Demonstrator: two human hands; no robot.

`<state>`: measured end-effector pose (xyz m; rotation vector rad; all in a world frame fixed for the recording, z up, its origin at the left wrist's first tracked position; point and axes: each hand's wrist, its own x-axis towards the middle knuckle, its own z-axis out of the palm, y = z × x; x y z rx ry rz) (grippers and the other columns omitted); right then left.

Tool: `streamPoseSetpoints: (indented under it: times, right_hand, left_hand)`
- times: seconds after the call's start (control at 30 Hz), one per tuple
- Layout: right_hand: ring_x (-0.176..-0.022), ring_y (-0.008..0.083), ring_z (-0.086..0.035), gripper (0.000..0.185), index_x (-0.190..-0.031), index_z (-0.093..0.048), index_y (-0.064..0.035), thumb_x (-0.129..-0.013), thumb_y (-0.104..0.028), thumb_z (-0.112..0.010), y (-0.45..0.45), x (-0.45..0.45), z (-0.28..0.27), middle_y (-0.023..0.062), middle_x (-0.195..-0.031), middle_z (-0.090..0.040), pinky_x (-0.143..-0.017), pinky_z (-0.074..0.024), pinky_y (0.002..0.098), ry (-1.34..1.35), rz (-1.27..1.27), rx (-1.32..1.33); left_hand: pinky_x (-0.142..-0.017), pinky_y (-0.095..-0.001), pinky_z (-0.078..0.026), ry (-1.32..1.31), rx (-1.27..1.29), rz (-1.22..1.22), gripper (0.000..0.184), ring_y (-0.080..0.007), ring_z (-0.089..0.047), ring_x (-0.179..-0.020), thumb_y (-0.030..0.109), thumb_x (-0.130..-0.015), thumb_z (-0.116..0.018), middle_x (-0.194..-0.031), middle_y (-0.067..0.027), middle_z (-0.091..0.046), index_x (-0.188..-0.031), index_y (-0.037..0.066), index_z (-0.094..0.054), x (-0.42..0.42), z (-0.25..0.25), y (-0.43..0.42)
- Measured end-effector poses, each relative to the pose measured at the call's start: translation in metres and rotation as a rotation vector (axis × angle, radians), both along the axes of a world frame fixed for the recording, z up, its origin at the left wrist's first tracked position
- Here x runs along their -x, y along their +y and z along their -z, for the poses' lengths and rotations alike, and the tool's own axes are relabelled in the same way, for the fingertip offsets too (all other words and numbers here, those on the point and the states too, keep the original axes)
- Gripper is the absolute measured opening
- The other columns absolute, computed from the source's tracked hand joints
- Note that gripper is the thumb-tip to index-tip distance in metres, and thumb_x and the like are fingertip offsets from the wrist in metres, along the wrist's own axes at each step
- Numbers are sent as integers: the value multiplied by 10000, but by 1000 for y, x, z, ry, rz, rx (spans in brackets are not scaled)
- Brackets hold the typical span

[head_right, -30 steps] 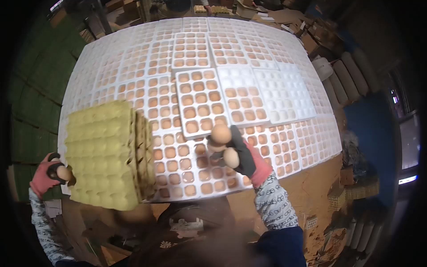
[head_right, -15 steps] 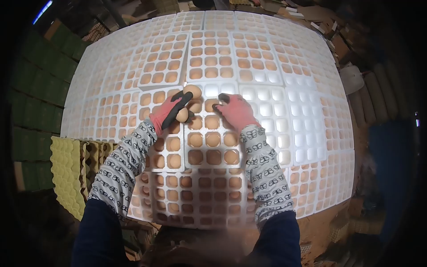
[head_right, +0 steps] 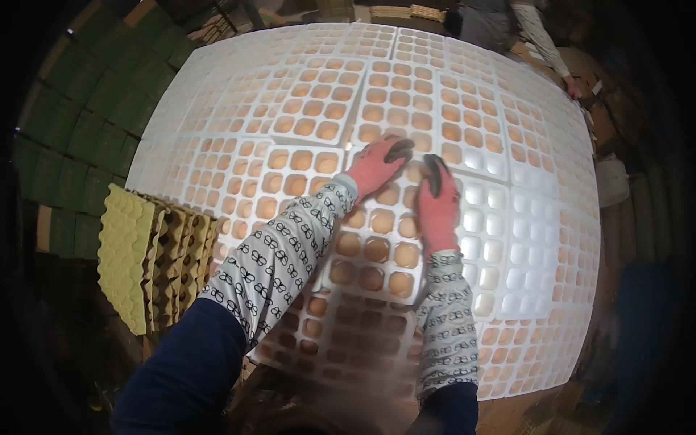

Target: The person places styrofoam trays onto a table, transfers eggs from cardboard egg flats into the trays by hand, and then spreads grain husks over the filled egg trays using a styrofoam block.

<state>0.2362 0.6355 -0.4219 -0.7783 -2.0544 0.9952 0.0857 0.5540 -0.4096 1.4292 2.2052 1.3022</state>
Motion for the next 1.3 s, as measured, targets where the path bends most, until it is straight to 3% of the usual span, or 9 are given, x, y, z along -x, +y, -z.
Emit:
streamPoseSetpoints:
  times: [0.27, 0.4, 0.5, 0.53, 0.67, 0.77, 0.83, 1.07, 1.3]
  right_hand:
    - [-969, 140, -595, 365, -1261, -521, -23, -908, -117, -521, -180, -6, -100, 77, -1074, -621, -820, -467, 251, -25, -465, 754]
    - [-798, 112, -588, 704, -1421, -284, -73, -839, -149, -674, -357, 30, -119, 99, -1057, -617, -713, -489, 254, -55, -961, 994]
    - [-930, 298, -632, 1010, -1466, -80, -58, -762, -338, -748, -434, 62, -138, 177, -1154, -578, -756, -516, 370, -419, -1011, 573]
    - [-1029, 398, -583, 1131, -1462, -9, -38, -709, -411, -766, -458, 69, -139, 226, -1235, -523, -803, -505, 431, -312, -994, 458]
    - [-961, 267, -597, 889, -1451, -167, -33, -763, -171, -714, -466, 121, -190, 201, -1196, -524, -794, -496, 341, -106, -682, 77]
    - [-655, 63, -516, 679, -1402, -333, -80, -806, -148, -653, -405, 205, -214, 111, -1015, -545, -573, -451, 225, 96, -490, 191]
    - [-656, 93, -492, 583, -1367, -376, -47, -858, -218, -603, -367, 257, -216, 47, -888, -546, -564, -436, 236, 37, -599, 513]
    - [-803, 273, -635, 595, -1313, -452, -129, -835, -454, -596, -357, 240, -188, 139, -1041, -627, -795, -496, 375, -441, -375, -24]
    - [-987, 252, -608, 570, -1330, -459, -159, -802, -183, -673, -384, 165, -181, 122, -1218, -549, -849, -477, 334, -523, -700, -535]
  left_hand:
    - [-1016, -336, -361, 357, 190, -97, 369, -250, -497, -1175, 142, -853, -595, -1229, -137, -545, -1193, 2, -563, 76, -259, -322]
    - [-1016, -344, -364, 261, 613, -872, 462, -306, -487, -1203, 354, -915, -527, -1295, -176, -510, -1270, 59, -516, 144, -227, -599]
    - [-1034, -364, -353, -66, 852, -677, 498, -310, -480, -1219, 358, -918, -522, -1290, -201, -518, -1310, 53, -478, 154, -168, -722]
    - [-1007, -356, -375, 11, 842, -641, 485, -299, -503, -1194, 327, -924, -520, -1278, -195, -530, -1316, 47, -471, 146, -178, -706]
    - [-901, -295, -430, -72, 442, -560, 453, -191, -564, -1062, 260, -938, -521, -1221, -133, -584, -1323, 29, -464, 150, -245, -653]
    - [-888, -271, -428, -244, 163, -396, 449, -120, -541, -1009, 273, -942, -523, -1200, -88, -590, -1310, 20, -473, 228, -246, -647]
    - [-906, -275, -418, -166, -18, -461, 451, -145, -549, -1013, 275, -931, -538, -1159, -112, -599, -1304, 30, -478, 271, -228, -625]
    - [-995, -363, -385, 332, 433, -35, 505, -292, -506, -1124, 197, -771, -681, -1200, -116, -549, -1245, 91, -539, 279, -147, -605]
    - [-952, -353, -425, 173, 342, 113, 546, -241, -554, -1047, 166, -730, -697, -1106, -95, -595, -1242, 68, -535, 294, -169, -603]
